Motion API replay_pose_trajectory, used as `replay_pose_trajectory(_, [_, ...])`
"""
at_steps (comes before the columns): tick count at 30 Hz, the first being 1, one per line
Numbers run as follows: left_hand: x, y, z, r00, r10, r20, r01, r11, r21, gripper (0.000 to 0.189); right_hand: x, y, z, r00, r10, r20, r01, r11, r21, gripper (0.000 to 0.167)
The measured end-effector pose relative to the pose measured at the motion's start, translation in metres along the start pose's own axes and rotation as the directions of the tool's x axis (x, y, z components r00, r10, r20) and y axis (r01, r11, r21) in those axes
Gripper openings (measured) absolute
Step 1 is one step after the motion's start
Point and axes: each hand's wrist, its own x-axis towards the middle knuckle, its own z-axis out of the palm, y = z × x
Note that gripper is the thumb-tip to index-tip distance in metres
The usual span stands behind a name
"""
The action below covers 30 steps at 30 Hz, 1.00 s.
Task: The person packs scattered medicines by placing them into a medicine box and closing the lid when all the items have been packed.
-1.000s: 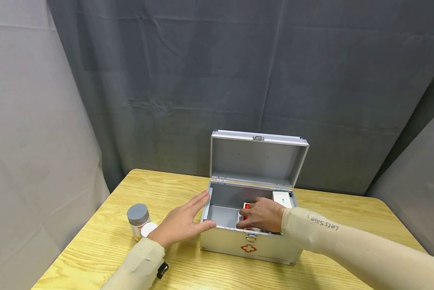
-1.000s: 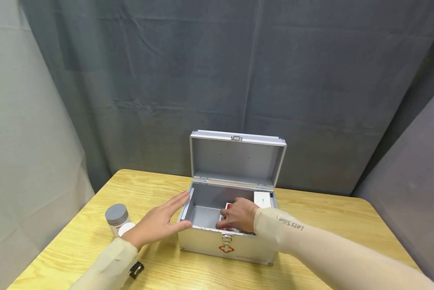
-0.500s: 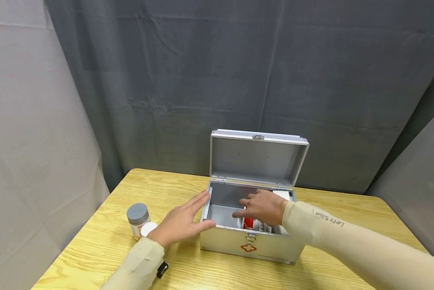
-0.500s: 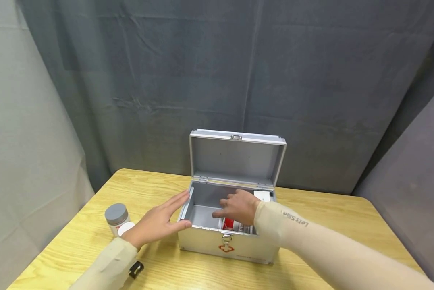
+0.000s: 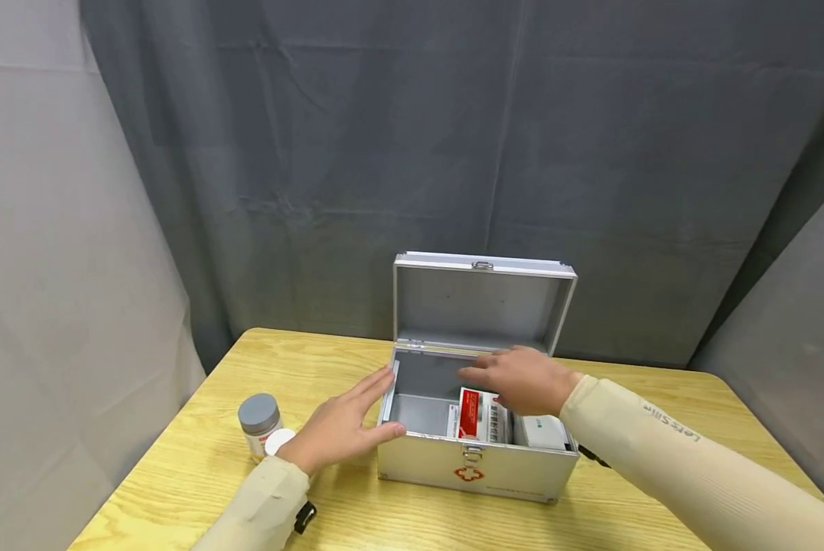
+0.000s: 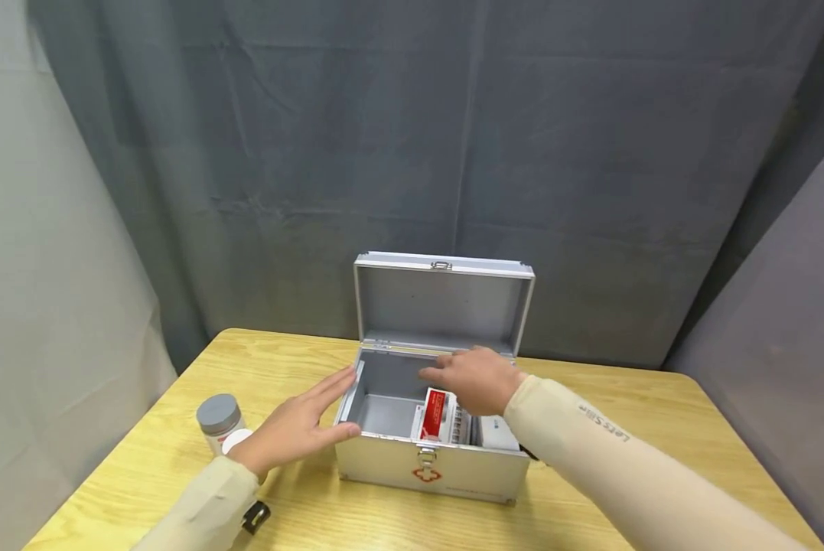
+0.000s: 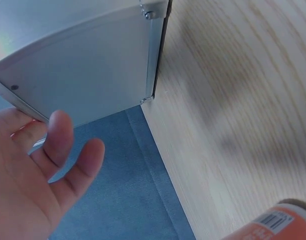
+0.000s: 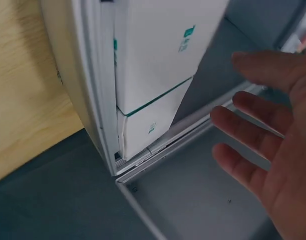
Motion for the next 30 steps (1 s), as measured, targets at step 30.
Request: replay_pose_trajectory(30, [0.005, -0.001, 0.005, 1.000, -0.002, -0.006, 0.002, 1.000, -0.031, 0.083, -0.094, -0.002, 0.009, 0.871, 0.407, -0.273, -0.242, 0.842, 0.482, 0.043])
